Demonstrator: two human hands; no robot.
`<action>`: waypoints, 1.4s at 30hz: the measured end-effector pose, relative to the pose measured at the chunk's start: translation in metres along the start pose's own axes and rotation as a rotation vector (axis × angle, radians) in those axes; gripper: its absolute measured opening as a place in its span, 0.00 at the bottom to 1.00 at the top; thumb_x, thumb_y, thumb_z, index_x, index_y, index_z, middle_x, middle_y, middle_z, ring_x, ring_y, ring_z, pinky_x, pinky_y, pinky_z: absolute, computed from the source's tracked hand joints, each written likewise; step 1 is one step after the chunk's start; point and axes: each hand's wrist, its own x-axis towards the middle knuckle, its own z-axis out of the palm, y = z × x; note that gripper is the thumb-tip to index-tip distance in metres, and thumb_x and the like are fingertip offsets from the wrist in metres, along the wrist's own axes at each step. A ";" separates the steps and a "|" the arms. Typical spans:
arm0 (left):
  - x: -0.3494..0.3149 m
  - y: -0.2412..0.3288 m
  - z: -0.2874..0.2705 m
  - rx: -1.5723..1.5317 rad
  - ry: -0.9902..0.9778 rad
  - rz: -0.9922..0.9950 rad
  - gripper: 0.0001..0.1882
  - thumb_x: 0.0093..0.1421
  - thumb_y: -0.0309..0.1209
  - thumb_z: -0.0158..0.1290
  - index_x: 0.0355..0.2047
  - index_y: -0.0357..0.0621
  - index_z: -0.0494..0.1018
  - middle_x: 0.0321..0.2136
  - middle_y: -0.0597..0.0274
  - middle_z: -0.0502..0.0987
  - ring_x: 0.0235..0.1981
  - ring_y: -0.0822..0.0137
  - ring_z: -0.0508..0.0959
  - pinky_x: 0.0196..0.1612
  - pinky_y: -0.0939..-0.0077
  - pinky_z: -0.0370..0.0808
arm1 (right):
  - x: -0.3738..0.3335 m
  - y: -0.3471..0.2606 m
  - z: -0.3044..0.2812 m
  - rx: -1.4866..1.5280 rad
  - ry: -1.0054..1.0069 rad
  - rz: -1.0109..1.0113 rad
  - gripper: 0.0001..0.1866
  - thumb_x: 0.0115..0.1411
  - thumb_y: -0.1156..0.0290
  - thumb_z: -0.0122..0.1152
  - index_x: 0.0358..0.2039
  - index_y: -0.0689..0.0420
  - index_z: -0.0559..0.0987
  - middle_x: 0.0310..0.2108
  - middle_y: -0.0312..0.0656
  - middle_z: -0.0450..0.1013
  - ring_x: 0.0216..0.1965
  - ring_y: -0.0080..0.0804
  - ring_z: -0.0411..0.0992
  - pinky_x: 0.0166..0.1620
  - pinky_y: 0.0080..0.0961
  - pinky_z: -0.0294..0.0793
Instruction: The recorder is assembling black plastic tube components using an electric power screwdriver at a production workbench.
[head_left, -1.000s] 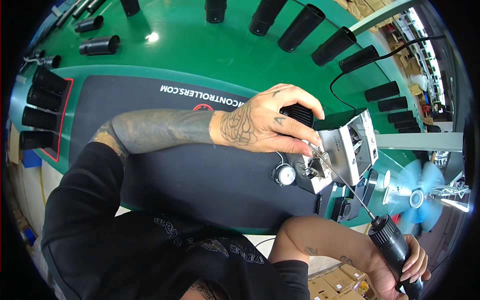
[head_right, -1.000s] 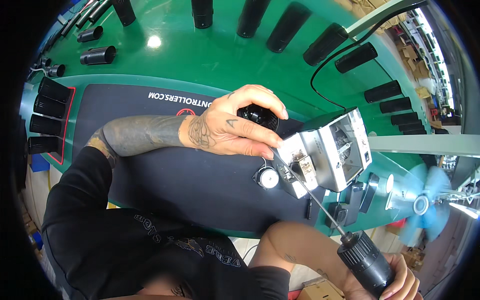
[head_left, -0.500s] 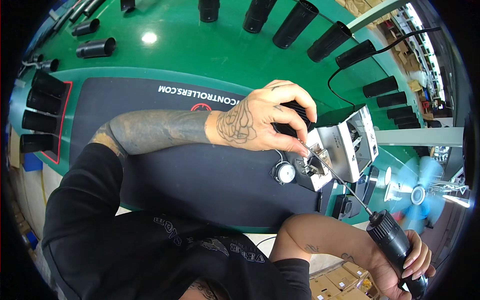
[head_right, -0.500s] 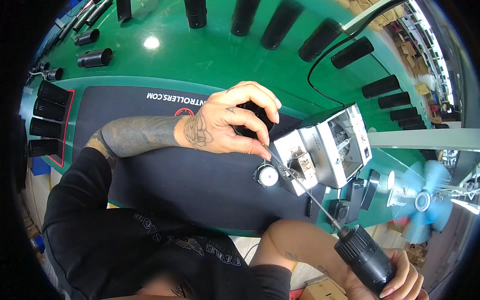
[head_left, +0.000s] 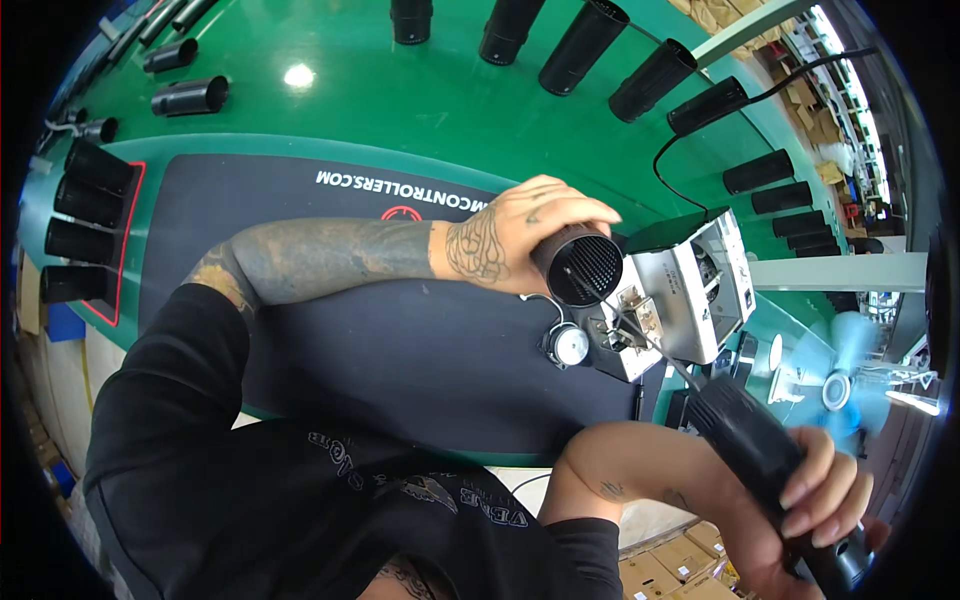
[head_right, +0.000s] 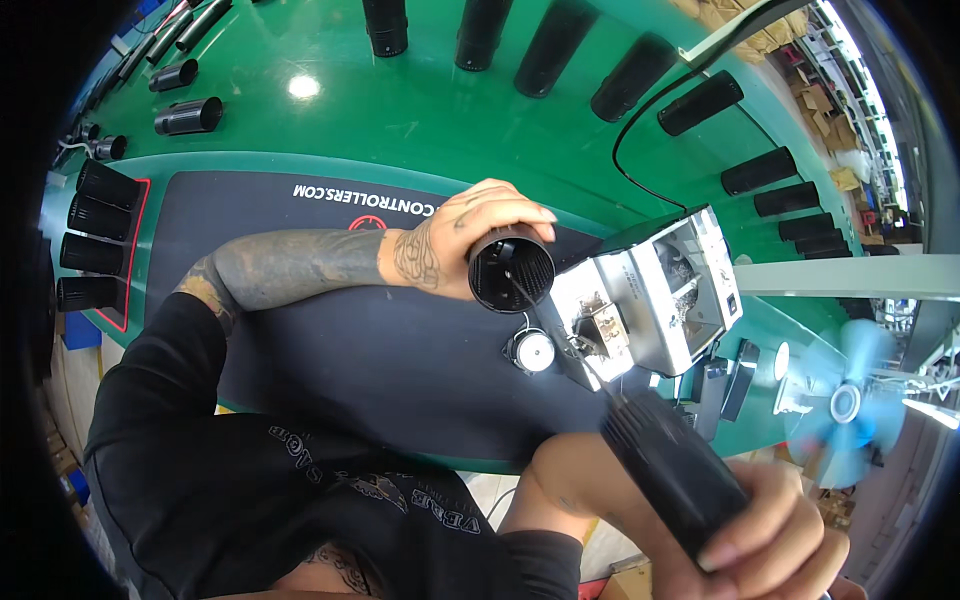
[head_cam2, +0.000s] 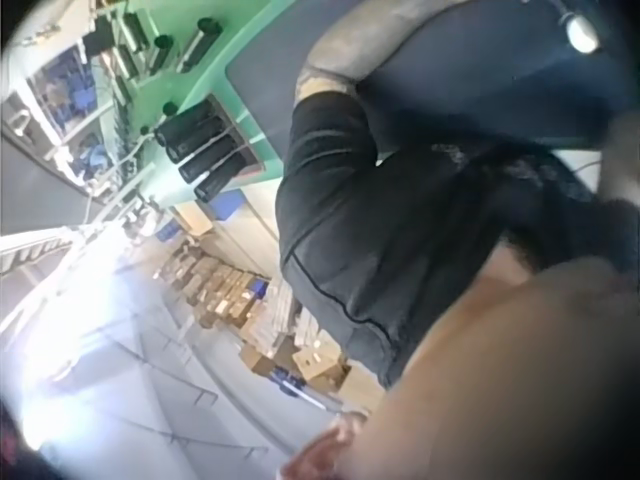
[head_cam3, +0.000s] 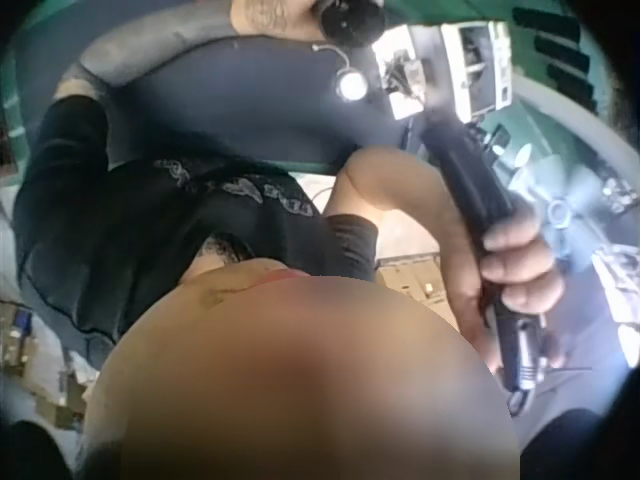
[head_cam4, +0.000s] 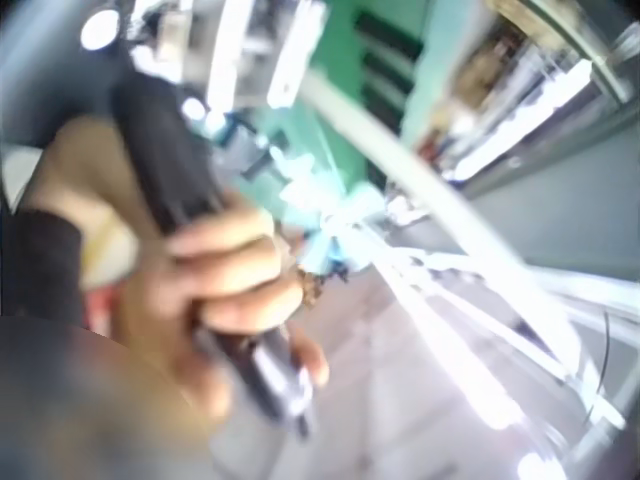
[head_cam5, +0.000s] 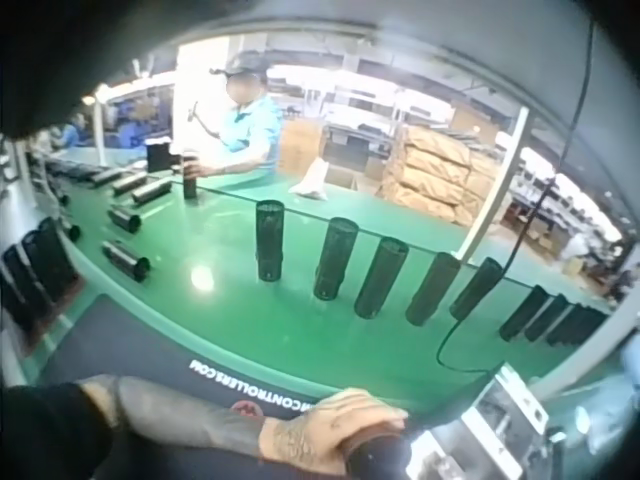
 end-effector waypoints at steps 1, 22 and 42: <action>-0.004 -0.007 0.004 0.033 -0.003 -0.018 0.33 0.40 0.31 0.68 0.46 0.40 0.65 0.40 0.59 0.74 0.39 0.62 0.76 0.44 0.66 0.69 | -0.001 0.008 0.004 -0.014 0.006 -0.002 0.28 0.54 0.45 0.58 0.49 0.50 0.70 0.34 0.34 0.67 0.28 0.25 0.67 0.30 0.19 0.68; -0.007 -0.014 0.007 0.045 0.023 -0.195 0.37 0.36 0.34 0.69 0.46 0.45 0.64 0.41 0.60 0.72 0.43 0.58 0.74 0.48 0.65 0.68 | 0.003 0.077 0.033 0.115 -0.101 -0.225 0.37 0.57 0.48 0.55 0.62 0.44 0.53 0.30 0.42 0.62 0.21 0.28 0.65 0.24 0.26 0.65; 0.063 -0.008 -0.016 0.544 -0.172 0.011 0.34 0.34 0.22 0.61 0.47 0.50 0.68 0.42 0.59 0.70 0.46 0.56 0.70 0.49 0.61 0.67 | -0.023 -0.037 -0.068 0.246 0.253 -0.442 0.28 0.40 0.63 0.64 0.42 0.63 0.71 0.20 0.33 0.66 0.15 0.17 0.65 0.21 0.10 0.70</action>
